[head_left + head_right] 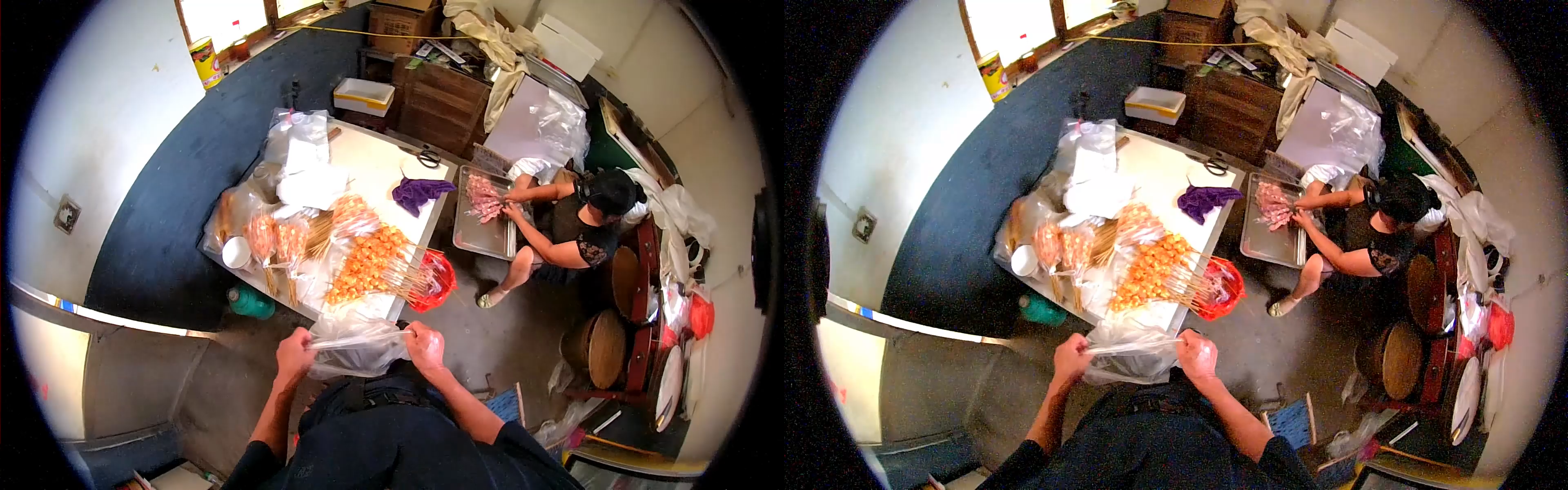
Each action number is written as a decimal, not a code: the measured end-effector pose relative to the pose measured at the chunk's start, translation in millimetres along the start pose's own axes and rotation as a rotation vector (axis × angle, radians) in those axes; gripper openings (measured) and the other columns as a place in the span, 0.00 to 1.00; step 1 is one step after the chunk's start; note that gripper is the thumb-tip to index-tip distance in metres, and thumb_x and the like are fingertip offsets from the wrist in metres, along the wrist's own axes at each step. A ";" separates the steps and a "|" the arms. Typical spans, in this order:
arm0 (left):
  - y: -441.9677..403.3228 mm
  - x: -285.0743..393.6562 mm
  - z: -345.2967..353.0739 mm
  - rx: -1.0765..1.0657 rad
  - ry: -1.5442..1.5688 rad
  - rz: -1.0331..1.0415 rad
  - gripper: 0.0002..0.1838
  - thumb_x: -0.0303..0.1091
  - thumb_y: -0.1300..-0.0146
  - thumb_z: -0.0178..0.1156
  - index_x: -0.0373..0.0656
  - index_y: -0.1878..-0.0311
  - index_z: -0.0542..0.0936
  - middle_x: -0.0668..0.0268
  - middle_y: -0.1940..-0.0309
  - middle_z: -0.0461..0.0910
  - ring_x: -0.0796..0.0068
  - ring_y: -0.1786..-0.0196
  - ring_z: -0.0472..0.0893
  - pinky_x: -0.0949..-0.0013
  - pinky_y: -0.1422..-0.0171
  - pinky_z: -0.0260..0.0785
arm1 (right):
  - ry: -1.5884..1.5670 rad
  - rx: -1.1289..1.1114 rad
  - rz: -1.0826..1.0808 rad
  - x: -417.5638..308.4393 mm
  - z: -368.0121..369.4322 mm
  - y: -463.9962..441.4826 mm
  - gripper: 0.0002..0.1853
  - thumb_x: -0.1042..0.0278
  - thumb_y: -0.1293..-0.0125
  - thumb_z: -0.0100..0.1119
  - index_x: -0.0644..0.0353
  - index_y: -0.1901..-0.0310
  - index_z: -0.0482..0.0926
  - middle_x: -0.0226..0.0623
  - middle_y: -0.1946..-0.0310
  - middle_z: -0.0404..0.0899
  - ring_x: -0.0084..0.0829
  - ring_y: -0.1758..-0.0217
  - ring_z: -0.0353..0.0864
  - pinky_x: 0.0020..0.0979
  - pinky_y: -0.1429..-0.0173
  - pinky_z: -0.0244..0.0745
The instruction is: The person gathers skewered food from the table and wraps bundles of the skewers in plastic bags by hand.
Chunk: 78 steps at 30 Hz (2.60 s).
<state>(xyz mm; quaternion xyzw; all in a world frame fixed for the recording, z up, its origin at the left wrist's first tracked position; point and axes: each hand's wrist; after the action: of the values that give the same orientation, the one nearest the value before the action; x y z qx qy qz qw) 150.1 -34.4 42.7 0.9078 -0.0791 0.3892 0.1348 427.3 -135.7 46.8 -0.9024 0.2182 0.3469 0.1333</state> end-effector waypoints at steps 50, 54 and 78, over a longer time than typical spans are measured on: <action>-42.2 32.2 216.0 -0.391 0.396 -0.370 0.25 0.54 0.41 0.56 0.36 0.65 0.79 0.58 0.71 0.79 0.62 0.69 0.77 0.63 0.62 0.68 | 0.398 -0.267 -0.223 165.5 50.9 -179.8 0.32 0.66 0.45 0.60 0.64 0.38 0.62 0.50 0.38 0.64 0.49 0.37 0.64 0.45 0.36 0.61; -94.5 38.1 312.7 -0.062 0.668 -0.532 0.24 0.53 0.45 0.61 0.35 0.71 0.78 0.61 0.80 0.75 0.72 0.74 0.73 0.65 0.67 0.65 | 0.466 -0.318 -0.124 185.7 60.5 -249.7 0.38 0.63 0.47 0.63 0.68 0.37 0.59 0.51 0.35 0.60 0.50 0.34 0.61 0.43 0.33 0.59; -203.1 69.7 373.6 0.509 0.989 -1.205 0.19 0.38 0.55 0.71 0.33 0.64 0.81 0.61 0.70 0.82 0.73 0.70 0.78 0.67 0.65 0.70 | -0.282 -0.911 0.499 268.3 143.4 -226.4 0.20 0.51 0.34 0.53 0.63 0.64 0.76 0.33 0.73 0.76 0.23 0.72 0.71 0.28 0.66 0.68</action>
<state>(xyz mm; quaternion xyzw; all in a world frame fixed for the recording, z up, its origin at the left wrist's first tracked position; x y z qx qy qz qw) 504.4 41.7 -190.6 0.5208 0.5813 0.6115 0.1301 634.2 36.5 -220.3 -0.7343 0.2334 0.5454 -0.3301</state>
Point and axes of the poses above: each hand's wrist, its own y-axis away from the middle knuckle, its own z-axis out of the palm, x = y × z
